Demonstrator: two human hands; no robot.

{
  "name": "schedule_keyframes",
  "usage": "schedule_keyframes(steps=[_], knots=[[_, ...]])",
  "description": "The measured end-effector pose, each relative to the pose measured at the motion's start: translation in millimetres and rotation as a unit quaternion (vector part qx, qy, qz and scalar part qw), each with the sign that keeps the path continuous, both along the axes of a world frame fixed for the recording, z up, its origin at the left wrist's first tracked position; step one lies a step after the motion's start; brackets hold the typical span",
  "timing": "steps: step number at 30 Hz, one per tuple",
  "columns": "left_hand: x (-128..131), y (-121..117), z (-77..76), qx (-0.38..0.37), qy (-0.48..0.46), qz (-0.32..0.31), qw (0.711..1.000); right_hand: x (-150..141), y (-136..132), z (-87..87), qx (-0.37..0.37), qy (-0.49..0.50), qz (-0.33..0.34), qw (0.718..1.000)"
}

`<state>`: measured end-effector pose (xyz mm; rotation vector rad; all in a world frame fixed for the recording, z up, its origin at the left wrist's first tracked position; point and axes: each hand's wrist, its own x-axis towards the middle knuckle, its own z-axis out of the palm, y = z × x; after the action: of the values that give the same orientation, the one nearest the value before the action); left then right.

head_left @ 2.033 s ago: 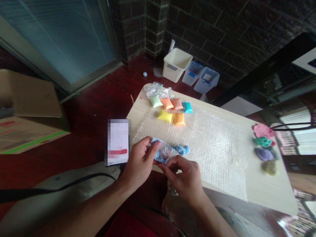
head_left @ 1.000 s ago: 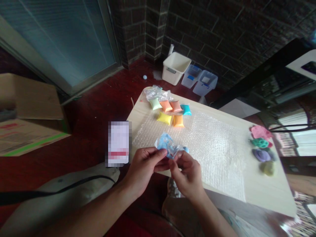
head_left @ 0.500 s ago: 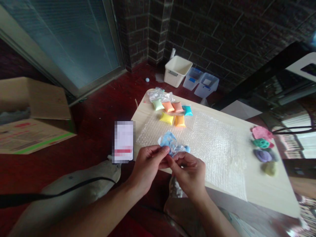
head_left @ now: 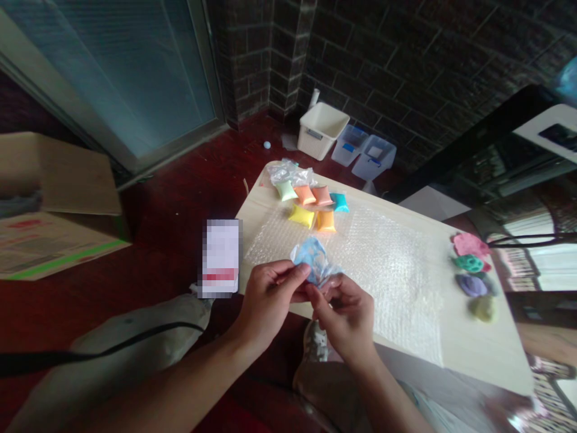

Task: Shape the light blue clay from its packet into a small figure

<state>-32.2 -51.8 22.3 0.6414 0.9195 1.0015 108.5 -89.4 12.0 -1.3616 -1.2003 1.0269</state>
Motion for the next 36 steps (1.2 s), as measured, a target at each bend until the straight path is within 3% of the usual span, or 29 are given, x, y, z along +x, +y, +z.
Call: schedule_keyframes(steps=[7,23,31,36], knots=[[3,5,1.8,0.011,0.044,-0.006,0.999,2,-1,-8.0,0.036,-0.096,-0.044,0.994],[11,9,3.0,0.021,-0.010,-0.024,0.999,3,-1,-4.9,-0.008,-0.126,-0.099,0.987],[15,9,3.3,-0.019,-0.022,-0.006,1.000,3,-5,-6.9,0.013,-0.167,-0.119,0.979],[14,10,0.6,-0.019,0.002,-0.012,1.000,3,-4,-5.6,0.063,-0.207,-0.110,0.970]])
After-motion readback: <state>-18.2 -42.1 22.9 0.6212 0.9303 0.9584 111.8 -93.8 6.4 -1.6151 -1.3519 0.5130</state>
